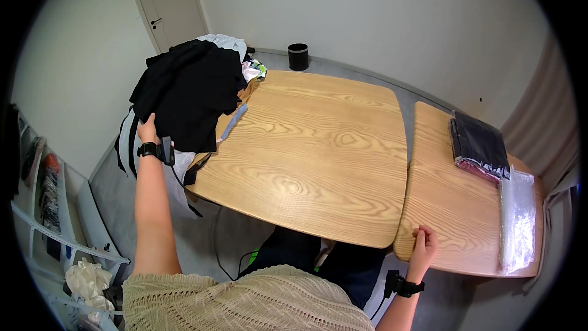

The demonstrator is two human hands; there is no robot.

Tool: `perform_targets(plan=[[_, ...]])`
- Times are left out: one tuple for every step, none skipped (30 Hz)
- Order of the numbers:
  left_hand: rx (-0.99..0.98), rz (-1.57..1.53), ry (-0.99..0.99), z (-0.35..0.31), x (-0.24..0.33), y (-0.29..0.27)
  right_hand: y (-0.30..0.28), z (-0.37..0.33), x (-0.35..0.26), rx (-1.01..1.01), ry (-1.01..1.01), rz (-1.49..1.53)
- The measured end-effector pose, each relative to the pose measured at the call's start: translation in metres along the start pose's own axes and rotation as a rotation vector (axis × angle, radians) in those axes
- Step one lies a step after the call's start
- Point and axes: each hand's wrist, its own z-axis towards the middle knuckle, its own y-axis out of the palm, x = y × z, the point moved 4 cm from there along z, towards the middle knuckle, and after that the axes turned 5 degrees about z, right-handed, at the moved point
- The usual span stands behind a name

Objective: Folding and packaging navy and black pants into plastic bags on a wooden table.

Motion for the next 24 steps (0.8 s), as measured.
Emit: perform_targets(plan=[[-0.002, -0.002, -0.001, 0.003, 0.001, 0.000, -0.001, 0.000, 0.000, 0.001, -0.002, -0.002], [-0.179, -0.055, -0.074, 0.006, 0.001, 0.006, 0.000, 0.000, -0.001, -0.006, -0.004, -0.002], [-0.363, -0.110, -0.148, 0.003, 0.001, 0.017, -0.001, 0.000, -0.002, -0.009, -0.007, -0.004], [-0.457, 0.017, -0.248, -0.017, 0.013, 0.027, -0.004, -0.001, -0.003, 0.007, -0.011, -0.011], [-0.475, 0.013, -0.248, -0.030, 0.019, 0.042, -0.008, -0.002, -0.005, 0.012, -0.009, -0.016], [-0.529, -0.065, -0.246, -0.038, 0.031, 0.049, -0.006, -0.001, -0.006, 0.006, -0.008, -0.006], [-0.585, -0.142, -0.244, -0.044, 0.041, 0.059, -0.004, -0.002, -0.007, 0.011, -0.010, 0.000], [-0.675, -0.294, -0.253, -0.051, 0.054, 0.074, 0.000, -0.003, -0.009, 0.029, 0.003, 0.035], [-0.763, -0.446, -0.262, -0.060, 0.067, 0.090, 0.003, -0.004, -0.010, 0.045, 0.018, 0.070], [-0.786, -0.297, -0.270, -0.087, 0.091, 0.110, 0.003, -0.007, -0.009, 0.096, -0.002, 0.078], [-0.858, -0.535, -0.333, -0.046, 0.088, 0.105, 0.026, -0.009, -0.013, 0.041, 0.000, 0.122], [-0.936, -0.670, -0.368, -0.082, 0.107, 0.140, 0.035, -0.013, -0.015, -0.003, 0.042, 0.135], [-1.009, -0.804, -0.406, -0.120, 0.132, 0.165, 0.044, -0.018, -0.020, -0.054, 0.083, 0.154], [-0.904, -0.744, -0.443, -0.128, 0.143, 0.175, 0.063, -0.025, -0.029, -0.111, 0.080, 0.161], [-0.980, -0.809, -0.489, -0.190, 0.171, 0.194, 0.067, -0.030, -0.034, -0.113, 0.081, 0.137], [-1.010, -0.847, -0.532, -0.213, 0.184, 0.197, 0.078, -0.034, -0.034, -0.171, 0.129, 0.186], [-1.120, -0.849, -0.509, -0.262, 0.207, 0.198, 0.085, -0.036, -0.040, -0.184, 0.110, 0.203], [-1.200, -0.875, -0.469, -0.296, 0.222, 0.192, 0.089, -0.037, -0.037, -0.221, 0.147, 0.242], [-1.307, -0.917, -0.472, -0.332, 0.235, 0.185, 0.090, -0.036, -0.031, -0.253, 0.187, 0.278], [-1.376, -0.913, -0.491, -0.357, 0.238, 0.176, 0.092, -0.036, -0.035, -0.252, 0.187, 0.275], [-1.475, -0.876, -0.509, -0.390, 0.242, 0.162, 0.092, -0.036, -0.034, -0.261, 0.320, 0.431], [-1.540, -0.781, -0.520, -0.424, 0.246, 0.138, 0.089, -0.036, -0.033, -0.258, 0.452, 0.587], [-1.654, -0.737, -0.520, -0.440, 0.234, 0.128, 0.086, -0.034, -0.036, -0.253, 0.456, 0.581], [-1.765, -0.696, -0.521, -0.462, 0.223, 0.113, 0.083, -0.032, -0.035, -0.262, 0.537, 0.702]])
